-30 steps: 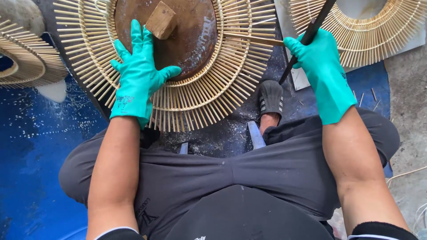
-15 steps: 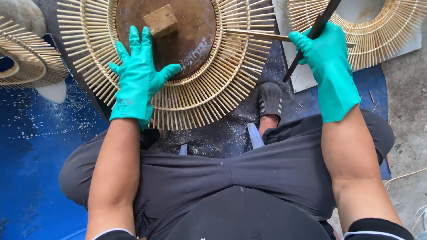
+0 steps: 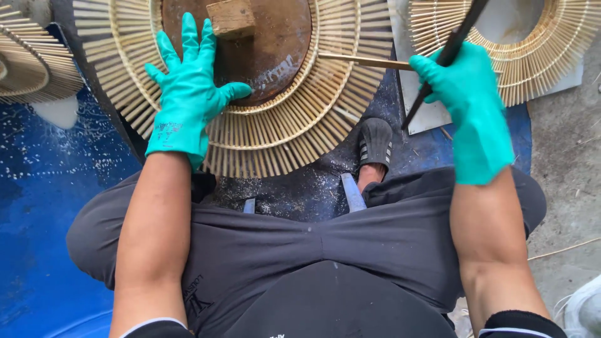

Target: Trim and assemble bamboo slats around a circular frame to create a mirror frame.

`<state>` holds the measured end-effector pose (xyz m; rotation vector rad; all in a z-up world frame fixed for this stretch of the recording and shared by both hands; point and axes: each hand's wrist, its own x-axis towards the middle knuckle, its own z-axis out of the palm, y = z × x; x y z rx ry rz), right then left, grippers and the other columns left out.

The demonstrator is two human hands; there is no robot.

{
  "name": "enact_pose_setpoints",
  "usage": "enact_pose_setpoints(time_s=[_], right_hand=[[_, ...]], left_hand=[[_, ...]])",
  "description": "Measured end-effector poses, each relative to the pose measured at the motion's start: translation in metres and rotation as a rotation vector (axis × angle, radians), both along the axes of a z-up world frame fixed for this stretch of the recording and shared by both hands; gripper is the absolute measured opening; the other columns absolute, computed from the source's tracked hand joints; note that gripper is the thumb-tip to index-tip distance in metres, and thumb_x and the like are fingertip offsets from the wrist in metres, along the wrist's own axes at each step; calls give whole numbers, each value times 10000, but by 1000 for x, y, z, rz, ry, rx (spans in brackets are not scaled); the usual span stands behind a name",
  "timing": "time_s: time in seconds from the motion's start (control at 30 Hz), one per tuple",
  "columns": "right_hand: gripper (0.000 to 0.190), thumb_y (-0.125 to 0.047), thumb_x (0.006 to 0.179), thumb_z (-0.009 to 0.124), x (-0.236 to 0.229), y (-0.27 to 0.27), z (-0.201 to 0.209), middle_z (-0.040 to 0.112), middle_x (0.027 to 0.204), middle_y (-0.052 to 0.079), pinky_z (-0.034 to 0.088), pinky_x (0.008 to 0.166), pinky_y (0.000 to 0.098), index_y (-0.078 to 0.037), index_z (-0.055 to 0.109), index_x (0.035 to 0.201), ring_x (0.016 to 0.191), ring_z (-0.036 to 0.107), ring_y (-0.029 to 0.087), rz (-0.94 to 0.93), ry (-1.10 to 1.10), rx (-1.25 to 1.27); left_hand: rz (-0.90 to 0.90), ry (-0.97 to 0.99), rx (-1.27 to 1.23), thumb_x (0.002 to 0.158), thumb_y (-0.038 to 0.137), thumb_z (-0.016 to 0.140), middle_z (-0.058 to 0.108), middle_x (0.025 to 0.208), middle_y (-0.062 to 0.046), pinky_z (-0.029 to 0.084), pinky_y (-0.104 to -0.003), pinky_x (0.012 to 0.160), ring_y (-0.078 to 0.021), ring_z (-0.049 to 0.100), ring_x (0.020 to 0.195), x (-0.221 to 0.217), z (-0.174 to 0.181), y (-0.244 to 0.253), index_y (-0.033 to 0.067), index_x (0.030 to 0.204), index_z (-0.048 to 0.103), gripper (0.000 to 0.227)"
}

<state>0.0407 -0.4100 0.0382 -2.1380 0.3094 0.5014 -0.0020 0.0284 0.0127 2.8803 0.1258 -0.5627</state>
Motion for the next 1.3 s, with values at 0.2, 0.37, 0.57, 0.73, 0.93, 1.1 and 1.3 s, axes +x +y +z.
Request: enact_pose_setpoints(time_s=[0.2, 0.37, 0.57, 0.73, 0.93, 1.1, 1.3], right_hand=[[208, -230, 1108, 709, -33, 39, 103, 752, 1078, 95, 657, 841, 296, -26, 667, 1107, 972, 763, 158, 115, -434, 681], [246, -213, 1153, 646, -42, 60, 55, 726, 1063, 145, 595, 892, 297, 25, 703, 1139, 975, 714, 192, 262, -526, 445], [244, -232, 1179, 639, -61, 74, 76, 732, 1023, 86, 597, 875, 281, -5, 703, 1114, 926, 718, 163, 246, -354, 539], [199, -173, 1115, 703, -55, 71, 60, 701, 996, 104, 580, 787, 306, 25, 707, 1107, 848, 686, 174, 231, -403, 407], [140, -133, 1111, 707, -45, 57, 49, 731, 972, 100, 578, 792, 286, 6, 718, 1095, 863, 709, 157, 158, -365, 337], [230, -167, 1108, 768, -29, 29, 75, 742, 1022, 139, 672, 760, 319, 29, 647, 1102, 928, 783, 197, -34, -359, 452], [362, -254, 989, 866, 3, -13, -11, 687, 806, 101, 584, 521, 305, 35, 651, 954, 657, 700, 185, -163, -117, 45]], left_hand=[[171, 83, -82, 800, 721, 804, -2, 1725, -120, 139, -878, 1063, -611, 35, 1499, 4, 24, -30, 224, 1674, 148, 1201], [153, 34, -38, 758, 683, 849, 13, 1734, -124, 170, -905, 1026, -612, 39, 1503, 4, 15, -33, 205, 1674, 171, 1236], [142, 99, -95, 796, 648, 838, 77, 1736, -31, 152, -923, 1029, -564, 14, 1537, -9, 15, -21, 293, 1685, 181, 1161], [166, 59, -113, 693, 600, 905, -11, 1734, -46, 128, -929, 999, -556, -33, 1504, 10, 22, -20, 296, 1654, 150, 1259], [65, -23, -121, 749, 568, 895, 5, 1753, -51, 92, -942, 1010, -554, -40, 1539, 15, 16, -11, 278, 1700, 161, 1235], [56, 21, -4, 818, 564, 856, -2, 1783, -59, 128, -910, 1066, -577, 39, 1533, 8, 4, -12, 307, 1698, 197, 1129], [178, 62, -71, 721, 696, 855, -25, 1738, -61, 172, -904, 1031, -597, 20, 1516, 11, 15, -28, 248, 1693, 121, 1298]])
